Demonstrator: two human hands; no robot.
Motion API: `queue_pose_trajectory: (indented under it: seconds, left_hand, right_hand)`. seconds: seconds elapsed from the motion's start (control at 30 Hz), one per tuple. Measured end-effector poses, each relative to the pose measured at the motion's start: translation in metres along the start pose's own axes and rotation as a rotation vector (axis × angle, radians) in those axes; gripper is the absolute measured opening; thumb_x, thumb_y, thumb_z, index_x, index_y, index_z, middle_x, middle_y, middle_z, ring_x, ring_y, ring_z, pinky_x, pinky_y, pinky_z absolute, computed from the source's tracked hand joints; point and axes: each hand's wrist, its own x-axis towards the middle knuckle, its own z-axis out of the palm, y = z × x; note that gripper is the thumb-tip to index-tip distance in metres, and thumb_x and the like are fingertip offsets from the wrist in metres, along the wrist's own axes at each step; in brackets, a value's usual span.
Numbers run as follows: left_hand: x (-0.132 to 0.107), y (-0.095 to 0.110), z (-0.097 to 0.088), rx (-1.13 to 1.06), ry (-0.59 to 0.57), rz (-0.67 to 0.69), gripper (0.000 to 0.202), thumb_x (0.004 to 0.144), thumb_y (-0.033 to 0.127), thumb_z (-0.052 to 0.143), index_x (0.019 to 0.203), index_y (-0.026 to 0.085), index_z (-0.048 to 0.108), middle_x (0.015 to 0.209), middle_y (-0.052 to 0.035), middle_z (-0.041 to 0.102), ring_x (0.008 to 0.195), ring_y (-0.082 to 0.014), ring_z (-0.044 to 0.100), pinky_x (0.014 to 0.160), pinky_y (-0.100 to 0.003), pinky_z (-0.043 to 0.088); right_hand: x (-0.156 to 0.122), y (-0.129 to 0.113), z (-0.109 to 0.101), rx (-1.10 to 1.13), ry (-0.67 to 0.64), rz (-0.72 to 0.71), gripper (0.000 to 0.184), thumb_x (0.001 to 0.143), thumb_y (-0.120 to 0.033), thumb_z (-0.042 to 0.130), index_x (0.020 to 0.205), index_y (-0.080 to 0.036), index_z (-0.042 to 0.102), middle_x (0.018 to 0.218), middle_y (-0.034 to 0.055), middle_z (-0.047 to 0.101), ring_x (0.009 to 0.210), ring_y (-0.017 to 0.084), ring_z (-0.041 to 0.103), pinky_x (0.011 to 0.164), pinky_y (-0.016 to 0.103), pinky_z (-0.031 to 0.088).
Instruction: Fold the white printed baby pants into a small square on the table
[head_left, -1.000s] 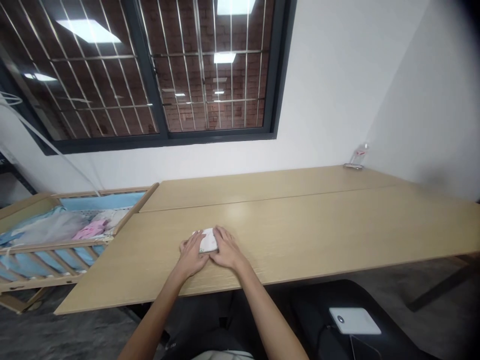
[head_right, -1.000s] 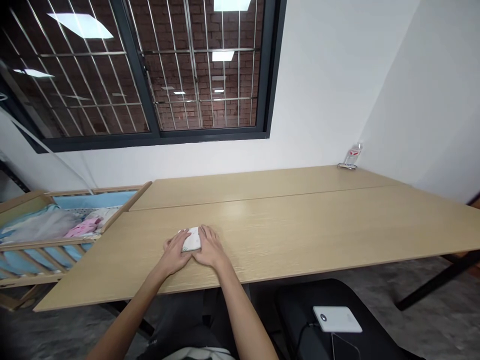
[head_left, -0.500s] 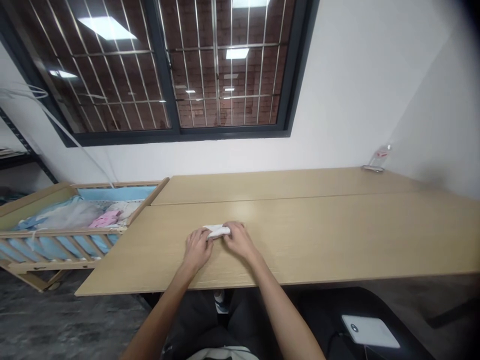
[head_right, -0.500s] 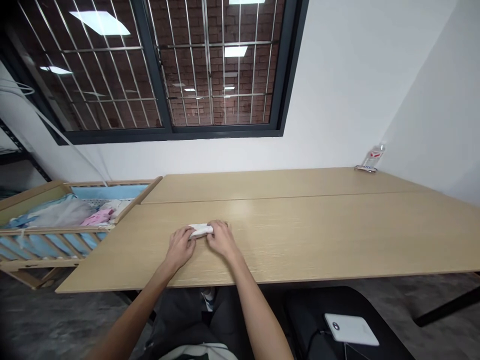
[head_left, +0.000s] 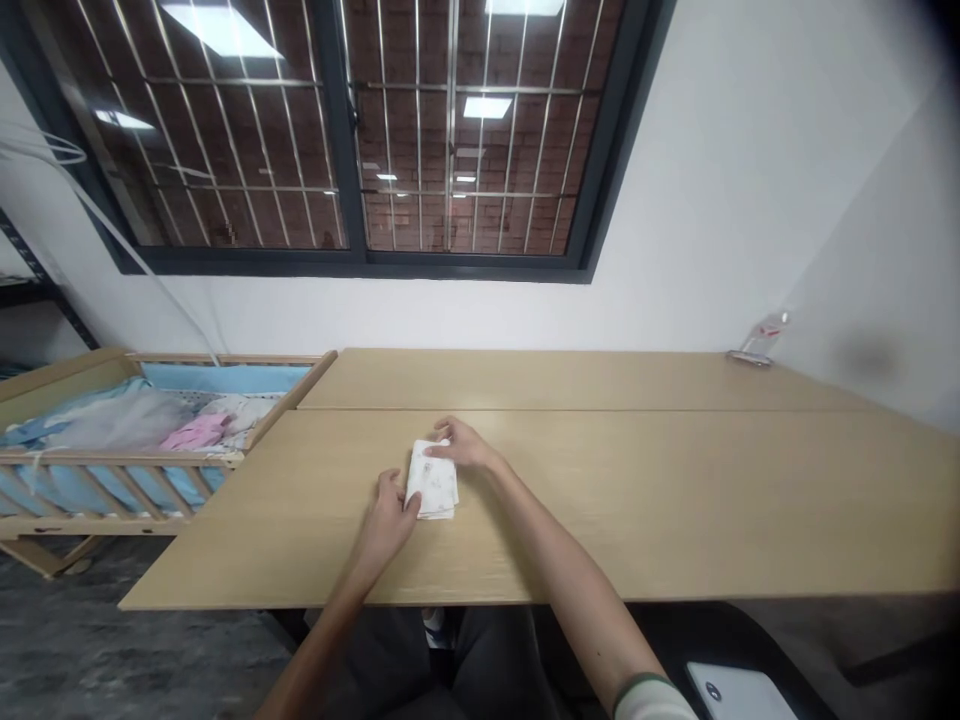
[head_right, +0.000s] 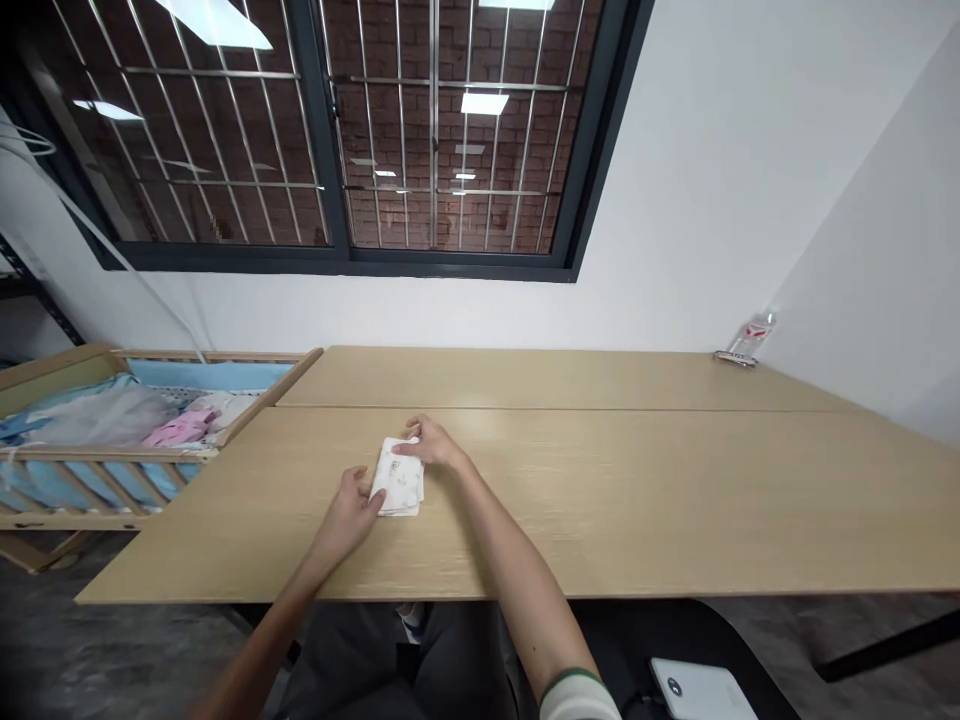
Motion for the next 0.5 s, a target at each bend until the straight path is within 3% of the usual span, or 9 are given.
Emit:
queue_pose_trajectory:
  seconds: [0.1,0.2,0.37,0.5]
  left_hand:
    - [-0.007,0.004,0.001,0.254,0.02,0.049,0.031,0.094,0.037,0.05,0.119,0.02,0.054,0.106,-0.0118,0.07,0.102,-0.029,0.068,0.09,-0.045,0.053]
    - [-0.022,0.014,0.005,0.486,0.055,0.157,0.036,0.095,0.036,0.047,0.127,0.019,0.055,0.132,-0.0179,0.061,0.126,-0.0357,0.055,0.105,-0.053,0.044]
    - [-0.055,0.02,0.016,0.548,-0.077,0.345,0.061,0.098,0.044,0.046,0.155,0.026,0.034,0.162,-0.0115,0.035,0.148,-0.0348,0.032,0.114,-0.054,0.037]
    - [-0.063,0.012,0.025,0.583,-0.04,0.426,0.079,0.096,0.049,0.048,0.163,0.028,0.013,0.165,-0.0106,0.03,0.148,-0.0351,0.033,0.106,-0.053,0.042]
  right_hand:
    - [0.008,0.019,0.018,0.052,0.014,-0.017,0.049,0.071,-0.037,0.085,0.109,-0.016,0.061,0.091,0.0035,0.069,0.08,0.018,0.066,0.071,0.029,0.054]
    - [0.007,0.029,0.028,0.118,0.096,-0.065,0.037,0.083,-0.042,0.072,0.106,-0.015,0.062,0.091,0.0042,0.069,0.084,0.017,0.065,0.076,0.03,0.053]
    - [-0.003,0.035,0.019,-0.011,0.166,-0.119,0.035,0.09,-0.046,0.063,0.107,-0.016,0.063,0.098,0.0076,0.067,0.087,0.018,0.063,0.081,0.033,0.052]
    - [-0.013,0.037,0.011,-0.117,0.147,-0.128,0.036,0.095,-0.049,0.058,0.111,-0.017,0.064,0.1,0.0084,0.067,0.09,0.02,0.062,0.083,0.035,0.052]
